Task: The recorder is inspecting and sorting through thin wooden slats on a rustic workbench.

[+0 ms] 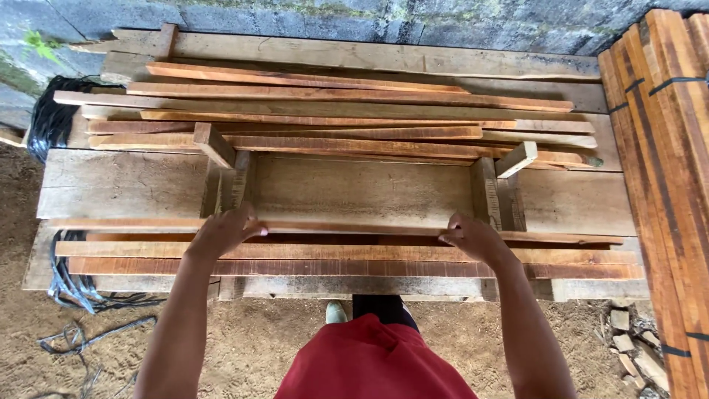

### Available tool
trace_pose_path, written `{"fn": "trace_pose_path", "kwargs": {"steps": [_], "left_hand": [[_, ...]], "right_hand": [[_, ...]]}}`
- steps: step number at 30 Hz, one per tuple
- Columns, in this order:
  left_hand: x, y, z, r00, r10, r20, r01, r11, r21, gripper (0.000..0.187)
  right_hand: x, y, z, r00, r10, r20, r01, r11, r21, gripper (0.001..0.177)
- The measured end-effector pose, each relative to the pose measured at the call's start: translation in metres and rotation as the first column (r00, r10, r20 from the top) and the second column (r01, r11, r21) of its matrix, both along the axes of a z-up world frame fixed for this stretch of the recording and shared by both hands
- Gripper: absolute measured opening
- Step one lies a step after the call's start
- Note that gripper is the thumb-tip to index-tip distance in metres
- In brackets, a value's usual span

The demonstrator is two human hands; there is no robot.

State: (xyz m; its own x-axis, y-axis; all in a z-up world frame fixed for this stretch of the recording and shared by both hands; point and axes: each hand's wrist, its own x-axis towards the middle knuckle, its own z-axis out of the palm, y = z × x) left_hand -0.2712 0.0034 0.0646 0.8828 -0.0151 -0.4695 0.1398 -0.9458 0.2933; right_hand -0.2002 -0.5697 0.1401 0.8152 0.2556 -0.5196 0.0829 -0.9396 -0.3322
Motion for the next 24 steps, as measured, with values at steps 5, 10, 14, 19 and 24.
{"fn": "trace_pose_path", "kwargs": {"steps": [5, 10, 14, 19, 24], "left_hand": [[-0.005, -0.008, 0.036, 0.963, -0.053, 0.263, 0.071, 0.996, -0.06, 0.038], [-0.019, -0.004, -0.006, 0.929, -0.063, 0.363, 0.14, 0.972, -0.189, 0.027], [-0.021, 0.005, -0.034, 0.916, -0.064, 0.395, 0.126, 0.983, -0.131, 0.025], [-0.023, -0.007, 0.02, 0.984, -0.08, 0.156, 0.093, 0.993, -0.077, 0.036], [-0.006, -0.015, 0.025, 0.994, 0.015, 0.104, 0.006, 0.981, -0.194, 0.041]], "right_hand": [[0.001, -0.039, -0.081, 0.93, -0.016, 0.368, -0.059, 0.98, 0.192, 0.03], [-0.014, -0.039, -0.093, 0.875, -0.109, 0.472, -0.1, 0.913, 0.396, 0.009], [-0.016, -0.038, -0.097, 0.873, -0.178, 0.453, 0.017, 0.941, 0.337, 0.014], [-0.019, -0.028, -0.074, 0.903, -0.151, 0.403, 0.001, 0.937, 0.349, 0.022], [0.005, -0.015, -0.051, 0.983, -0.131, 0.13, 0.096, 0.964, 0.246, 0.025]]}}
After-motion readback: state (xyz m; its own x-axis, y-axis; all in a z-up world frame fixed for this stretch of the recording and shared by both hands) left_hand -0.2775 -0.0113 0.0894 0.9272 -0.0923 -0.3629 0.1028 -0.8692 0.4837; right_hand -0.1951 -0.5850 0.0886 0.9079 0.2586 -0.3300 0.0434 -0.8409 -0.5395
